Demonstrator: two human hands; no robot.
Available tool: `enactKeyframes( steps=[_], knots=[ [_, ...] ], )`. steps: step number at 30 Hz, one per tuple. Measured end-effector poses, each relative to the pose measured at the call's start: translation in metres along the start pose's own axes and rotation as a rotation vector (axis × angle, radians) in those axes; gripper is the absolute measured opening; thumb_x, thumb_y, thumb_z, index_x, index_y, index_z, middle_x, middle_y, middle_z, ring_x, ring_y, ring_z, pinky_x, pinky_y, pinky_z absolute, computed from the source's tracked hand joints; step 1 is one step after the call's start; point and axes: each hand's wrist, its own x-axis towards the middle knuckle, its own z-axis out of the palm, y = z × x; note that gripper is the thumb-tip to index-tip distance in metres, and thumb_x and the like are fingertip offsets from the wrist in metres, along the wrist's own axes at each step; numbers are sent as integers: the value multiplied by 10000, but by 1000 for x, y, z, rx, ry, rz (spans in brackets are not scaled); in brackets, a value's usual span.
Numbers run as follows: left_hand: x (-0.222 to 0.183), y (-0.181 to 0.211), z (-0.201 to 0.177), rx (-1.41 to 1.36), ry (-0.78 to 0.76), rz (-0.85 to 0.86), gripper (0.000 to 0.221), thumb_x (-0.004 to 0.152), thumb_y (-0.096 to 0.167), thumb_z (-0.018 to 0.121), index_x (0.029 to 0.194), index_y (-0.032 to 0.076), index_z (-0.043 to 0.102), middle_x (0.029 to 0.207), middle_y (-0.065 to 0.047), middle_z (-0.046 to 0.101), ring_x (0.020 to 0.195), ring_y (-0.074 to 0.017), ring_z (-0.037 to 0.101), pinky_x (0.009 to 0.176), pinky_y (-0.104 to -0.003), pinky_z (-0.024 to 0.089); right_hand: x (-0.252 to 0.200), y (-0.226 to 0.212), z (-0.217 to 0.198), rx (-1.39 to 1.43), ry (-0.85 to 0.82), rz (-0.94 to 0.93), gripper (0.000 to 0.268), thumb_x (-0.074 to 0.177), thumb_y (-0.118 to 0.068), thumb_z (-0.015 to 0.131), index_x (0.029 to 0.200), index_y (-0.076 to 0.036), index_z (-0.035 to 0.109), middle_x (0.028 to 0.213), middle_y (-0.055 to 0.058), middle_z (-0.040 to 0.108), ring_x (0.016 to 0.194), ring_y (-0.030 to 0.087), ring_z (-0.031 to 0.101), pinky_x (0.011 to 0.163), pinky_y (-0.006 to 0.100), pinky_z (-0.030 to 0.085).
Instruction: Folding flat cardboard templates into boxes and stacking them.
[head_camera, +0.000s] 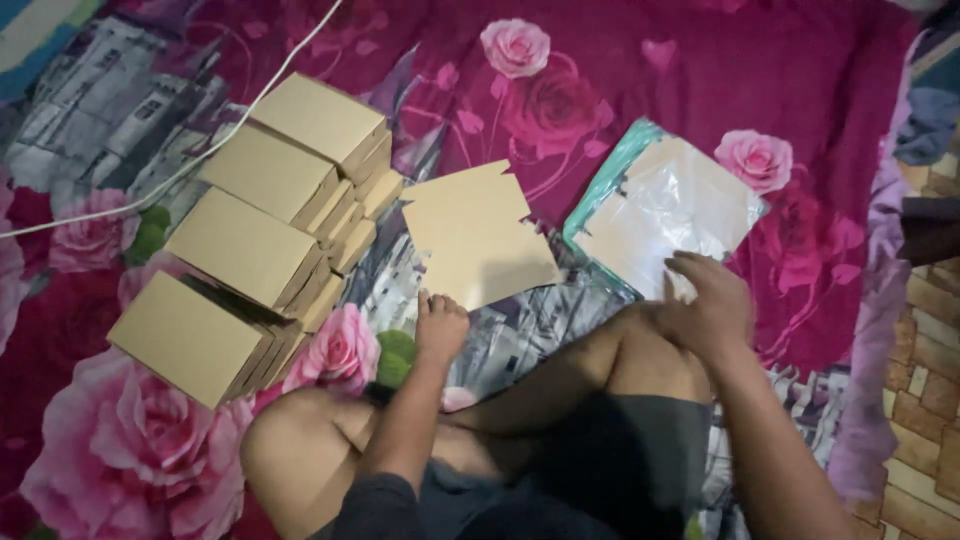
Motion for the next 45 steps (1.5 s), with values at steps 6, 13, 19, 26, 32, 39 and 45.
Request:
enactKeyframes(
  steps=[6, 13, 19, 26, 32, 39, 45],
  knots=[
    [7, 25, -32, 224, 63, 5, 258, 866, 229, 586, 1026, 53, 687, 907, -137, 728, 907, -315, 667, 942, -499, 495, -174, 79, -44, -144, -147, 771, 592, 953, -271, 678, 1466, -2, 556, 1279, 286, 678, 1129, 441, 663, 909, 532, 553],
    [-9, 28, -1, 174, -270, -55, 542, 951, 234, 479, 1422, -31, 506, 1370, -280, 617, 1326, -436, 555, 996, -531, 482, -310, 109, 55, -189, -280, 833, 569, 943, -523, 617, 1131, 4, 721, 1104, 278, 694, 974, 451, 677, 888, 500, 563],
    [-8, 31, -2, 225, -316, -40, 566, 957, 230, 481, 1455, -39, 493, 1377, -333, 598, 1326, -466, 552, 969, -520, 476, -234, 99, 37, 144, -128, 651, 540, 757, -219, 788, 1220, 39, 690, 1041, 245, 752, 933, 435, 704, 845, 487, 556],
    [-12, 30, -8, 202, -247, -84, 540, 956, 244, 462, 1443, 17, 515, 1397, -245, 620, 1371, -389, 541, 945, -506, 485, -213, 124, 56, 255, -288, 860, 519, 972, -192, 570, 1470, -55, 512, 1266, 268, 681, 1107, 478, 667, 934, 523, 520],
    [-12, 35, 11, 225, -194, -77, 544, 941, 240, 491, 1417, -15, 559, 1355, -321, 621, 1304, -466, 574, 970, -509, 483, -213, 111, 27, 706, -90, 779, 604, 995, -117, 450, 1592, -63, 377, 1446, 173, 466, 1346, 333, 446, 1142, 404, 312],
    [-8, 33, -10, 215, -259, -83, 538, 960, 242, 477, 1440, 3, 527, 1380, -302, 611, 1354, -420, 546, 874, -494, 506, -215, 78, 29, 943, -118, 950, 910, 835, 140, 569, 1659, -147, 309, 1553, 150, 493, 1282, 306, 509, 1057, 396, 383],
    [-6, 35, -13, 175, -425, -94, 575, 989, 234, 438, 1510, -9, 426, 1457, -313, 538, 1433, -423, 453, 926, -495, 478, -220, 75, 38, 909, -131, 979, 971, 837, 194, 545, 1693, -207, 324, 1145, 270, 654, 833, 337, 590, 739, 406, 465]
  ],
)
